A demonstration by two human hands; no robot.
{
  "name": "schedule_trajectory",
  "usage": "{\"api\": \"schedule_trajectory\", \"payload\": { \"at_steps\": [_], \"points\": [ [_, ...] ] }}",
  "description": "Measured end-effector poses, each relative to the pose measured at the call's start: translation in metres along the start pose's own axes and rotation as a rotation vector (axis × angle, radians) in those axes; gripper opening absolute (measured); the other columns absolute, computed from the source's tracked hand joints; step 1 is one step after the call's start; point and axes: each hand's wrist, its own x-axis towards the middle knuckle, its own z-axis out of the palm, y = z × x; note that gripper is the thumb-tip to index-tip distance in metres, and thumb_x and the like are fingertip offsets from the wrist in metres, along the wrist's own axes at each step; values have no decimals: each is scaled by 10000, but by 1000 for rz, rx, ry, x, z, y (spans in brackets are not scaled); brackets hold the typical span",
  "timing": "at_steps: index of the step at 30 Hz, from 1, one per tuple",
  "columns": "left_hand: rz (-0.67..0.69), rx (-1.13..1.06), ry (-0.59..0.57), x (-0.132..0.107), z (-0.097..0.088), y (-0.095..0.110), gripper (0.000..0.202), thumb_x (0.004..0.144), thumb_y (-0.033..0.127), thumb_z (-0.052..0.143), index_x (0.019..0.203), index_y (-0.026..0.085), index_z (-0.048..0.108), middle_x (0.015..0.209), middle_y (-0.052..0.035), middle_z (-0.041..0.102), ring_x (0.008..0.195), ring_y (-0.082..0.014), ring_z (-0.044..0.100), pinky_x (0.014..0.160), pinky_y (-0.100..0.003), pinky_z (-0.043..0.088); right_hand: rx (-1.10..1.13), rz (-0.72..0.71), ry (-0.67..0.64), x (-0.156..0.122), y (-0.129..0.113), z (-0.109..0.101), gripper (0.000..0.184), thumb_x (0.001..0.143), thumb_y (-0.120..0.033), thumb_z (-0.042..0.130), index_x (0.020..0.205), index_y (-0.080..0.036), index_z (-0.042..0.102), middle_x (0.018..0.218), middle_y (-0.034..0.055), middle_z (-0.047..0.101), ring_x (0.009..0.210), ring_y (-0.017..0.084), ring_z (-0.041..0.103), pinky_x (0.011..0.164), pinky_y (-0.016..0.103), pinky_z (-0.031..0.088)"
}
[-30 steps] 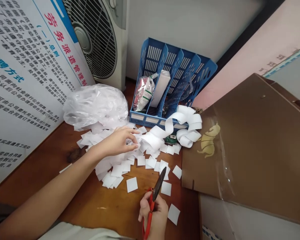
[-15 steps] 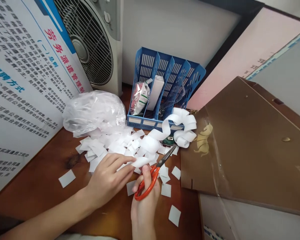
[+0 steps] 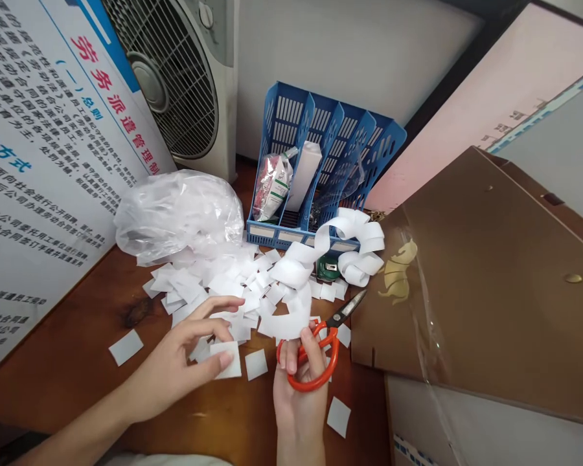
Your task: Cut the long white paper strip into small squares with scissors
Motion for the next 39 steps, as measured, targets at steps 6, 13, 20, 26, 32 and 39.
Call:
{"api": "schedule_trajectory", "payload": {
  "at_steps": [6, 13, 20, 26, 32, 39],
  "points": [
    [-73, -369, -198, 19, 6, -13, 97, 862, 291, 730, 867, 196, 750, 1572, -113, 445, 1437, -327, 435, 1201, -492, 288, 57, 166, -110, -12, -1, -13, 226, 808, -320, 732, 883, -187, 566, 453, -109, 254, 400, 1, 218, 453, 135, 325],
    [-189, -617, -234, 17, 22, -22, 229, 884, 355, 741, 825, 147, 667, 901, -60, 686, 827, -175, 633, 767, -281, 486, 25, 79, -14, -10, -1, -21, 308, 763, -339, 771, 819, -186, 509, 446, -111, 293, 393, 16, 269, 459, 156, 363],
    [-263, -624, -114, 8, 27, -16, 534, 818, 289, 822, 1282, 219, 567, 856, 8, 675, 750, -124, 592, 743, -254, 449, -196, -55, -12, -26, 24, -19, 282, 880, -438, 663, 952, -201, 527, 475, -86, 396, 461, 49, 395, 589, 201, 415],
    [-371, -550, -189, 10, 22, -16, 376, 722, 356, 884, 948, 101, 727, 731, -39, 686, 641, -117, 557, 616, -235, 398, -271, -22, 34, -36, 28, -11, 409, 800, -318, 740, 1126, -203, 523, 551, -95, 466, 439, 16, 402, 533, 163, 295],
    [-386, -496, -72, 11, 21, -19, 333, 704, 330, 895, 885, 113, 718, 658, -3, 661, 600, -98, 519, 574, -208, 376, -403, -60, 22, -43, 26, -3, 359, 759, -353, 794, 918, -152, 543, 549, -84, 486, 465, 13, 449, 519, 155, 312],
    [-376, -717, -182, 6, 24, -21, 246, 791, 321, 834, 915, 113, 791, 795, -73, 759, 726, -151, 641, 708, -244, 480, -350, -92, -26, -38, 31, -4, 356, 787, -360, 793, 880, -160, 513, 498, -98, 445, 454, 10, 421, 505, 147, 320]
  ]
}}
